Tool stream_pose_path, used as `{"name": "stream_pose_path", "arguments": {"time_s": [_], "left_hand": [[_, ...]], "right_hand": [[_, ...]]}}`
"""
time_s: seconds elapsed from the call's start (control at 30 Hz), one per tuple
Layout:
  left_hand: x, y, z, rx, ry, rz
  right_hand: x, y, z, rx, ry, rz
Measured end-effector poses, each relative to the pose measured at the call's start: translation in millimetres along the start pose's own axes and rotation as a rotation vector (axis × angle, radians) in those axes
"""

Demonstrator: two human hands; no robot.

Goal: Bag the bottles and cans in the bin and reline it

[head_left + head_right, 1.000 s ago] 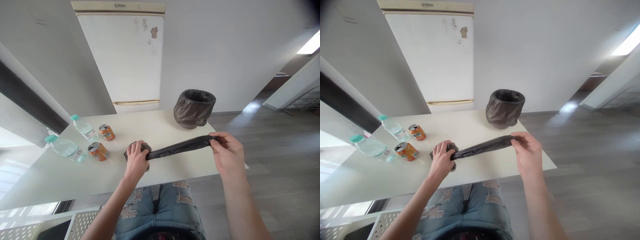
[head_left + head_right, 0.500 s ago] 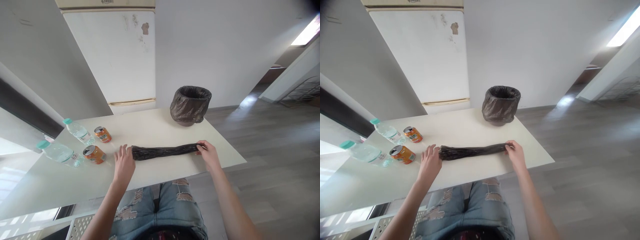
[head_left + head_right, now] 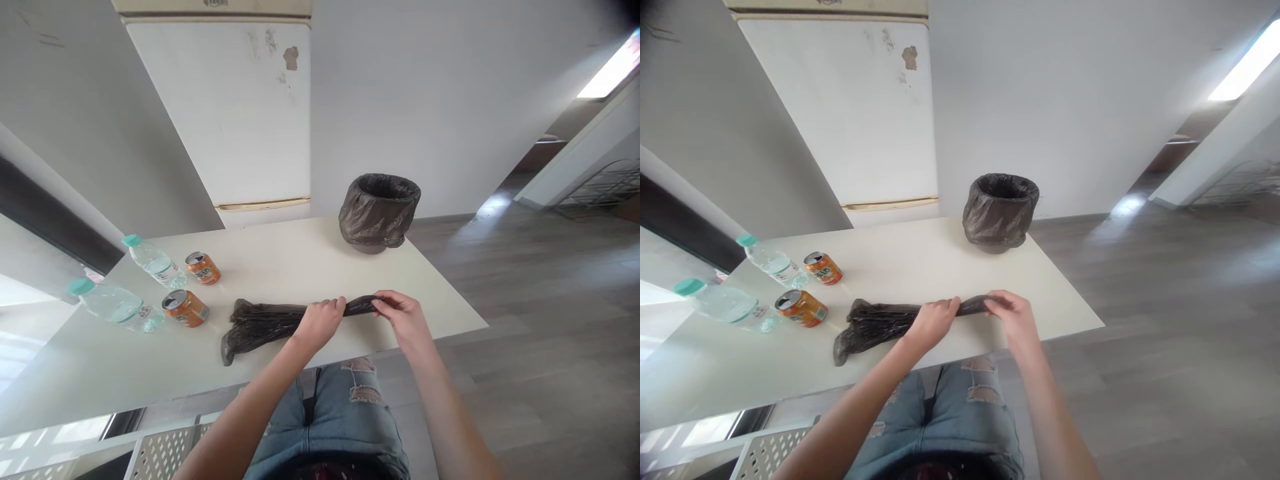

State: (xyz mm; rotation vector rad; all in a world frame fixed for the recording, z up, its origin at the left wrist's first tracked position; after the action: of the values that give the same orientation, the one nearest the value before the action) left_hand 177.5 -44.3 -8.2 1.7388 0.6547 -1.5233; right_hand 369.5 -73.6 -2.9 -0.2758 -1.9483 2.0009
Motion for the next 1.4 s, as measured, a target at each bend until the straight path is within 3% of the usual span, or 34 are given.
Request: {"name": "stream_pose_path", "arguments": {"time_s": [0.13,0.27,0.6,0.73,0.9,1.13,1.3,1.4], "left_hand": [[2.5,-28,14,-0.013,-0.008,-0.024],[8.4,-52,31,-0.045,-0.025,-0.056],[10.0,-100,61,-0.137,0.000,-0.131],[1.8,-103,70,-0.150,0.056,-0.171],[-12.0,-94,73,-0.119,0.249,-0.114],[4.7,-95,54,-0.077,0.266,-0.025],[7.9,-97,57,-0.090,0.292,0.001],[7.3,-96,59,-0.088,0.290,0.019]], "right_hand": [[-46,9,-19,0.060,0.178,-0.127],[-81,19,-38,0.064,0.232,-0.132],[-132,38,-82,0.058,0.341,-0.141],[-133,40,-89,0.089,0.328,-0.123],[-131,43,-83,0.144,0.360,-0.197],[-106,43,-64,0.319,0.412,-0.435],[-74,30,-54,0.120,0.379,-0.550],[-46,34,-48,0.093,0.301,-0.631]]}}
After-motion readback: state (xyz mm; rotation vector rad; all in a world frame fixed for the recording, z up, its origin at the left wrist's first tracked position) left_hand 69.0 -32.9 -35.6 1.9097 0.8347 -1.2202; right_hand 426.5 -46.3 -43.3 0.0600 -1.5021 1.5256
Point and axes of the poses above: each hand's wrist, its own z-axis away from the middle knuckle, its own x-axis out of the palm, y = z × x, the point moved 7 cm from there along -z, towards the middle knuckle, and after that the axes turned 3 degrees about y, right-handed, at the moved point
